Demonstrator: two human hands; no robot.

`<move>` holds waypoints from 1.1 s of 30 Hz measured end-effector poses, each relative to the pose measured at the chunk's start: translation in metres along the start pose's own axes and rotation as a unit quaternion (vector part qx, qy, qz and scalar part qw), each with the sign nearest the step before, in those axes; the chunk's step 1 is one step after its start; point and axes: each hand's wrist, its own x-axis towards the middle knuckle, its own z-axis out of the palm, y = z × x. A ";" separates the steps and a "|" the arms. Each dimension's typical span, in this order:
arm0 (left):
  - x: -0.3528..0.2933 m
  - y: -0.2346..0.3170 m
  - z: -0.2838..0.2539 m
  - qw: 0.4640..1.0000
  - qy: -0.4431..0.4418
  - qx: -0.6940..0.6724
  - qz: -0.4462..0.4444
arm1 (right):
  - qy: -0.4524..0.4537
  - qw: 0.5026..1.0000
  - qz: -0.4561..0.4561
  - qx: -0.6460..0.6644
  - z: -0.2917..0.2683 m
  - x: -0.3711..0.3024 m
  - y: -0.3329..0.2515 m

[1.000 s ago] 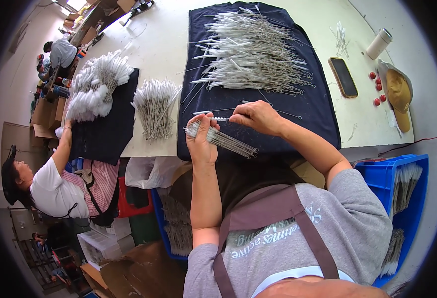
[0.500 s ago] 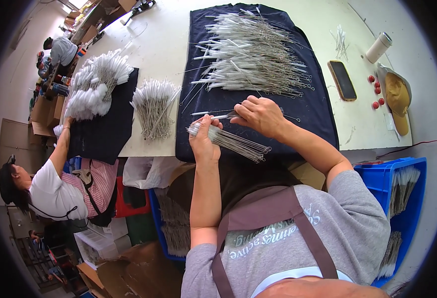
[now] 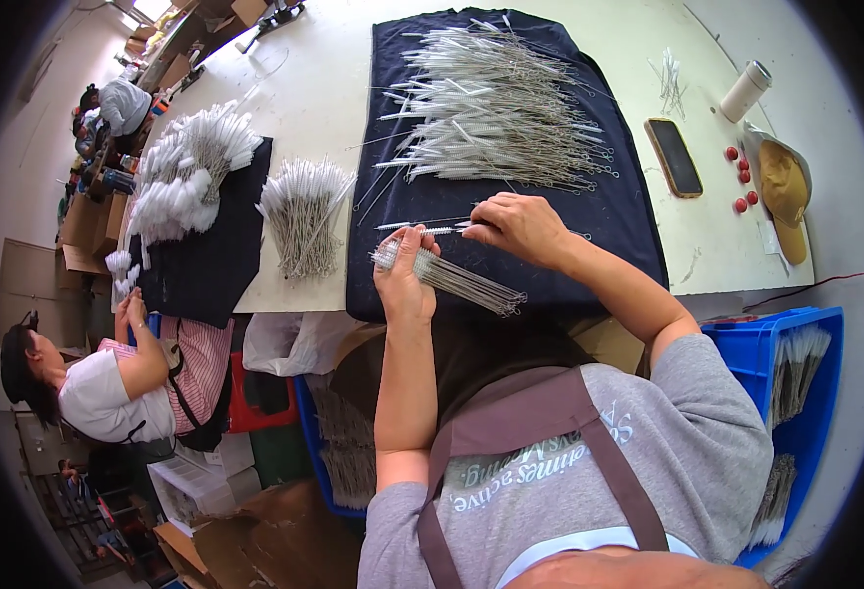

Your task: The person assembles plastic parts into bundles, securing them with elastic bands and trimming the bands with scissors.

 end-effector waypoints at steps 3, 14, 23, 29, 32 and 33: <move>-0.001 0.000 0.000 1.000 -0.024 -0.006 0.006 | -0.054 0.997 0.023 0.046 -0.004 0.001 0.001; -0.003 0.001 -0.006 0.997 -0.071 -0.028 0.010 | -0.162 0.949 0.089 0.255 0.004 0.006 0.007; 0.001 0.006 -0.038 0.996 0.056 -0.035 -0.053 | -0.089 0.993 0.055 -0.062 0.057 0.004 0.040; 0.024 -0.008 -0.059 0.993 0.113 -0.009 -0.040 | -0.070 0.996 0.029 -0.054 0.073 0.009 0.040; 0.032 -0.007 -0.056 0.993 0.115 0.004 -0.025 | -0.073 0.997 0.012 0.000 0.055 0.003 0.036; 0.033 -0.006 -0.052 0.993 0.116 0.004 -0.025 | -0.068 0.997 0.010 0.029 0.048 0.000 0.035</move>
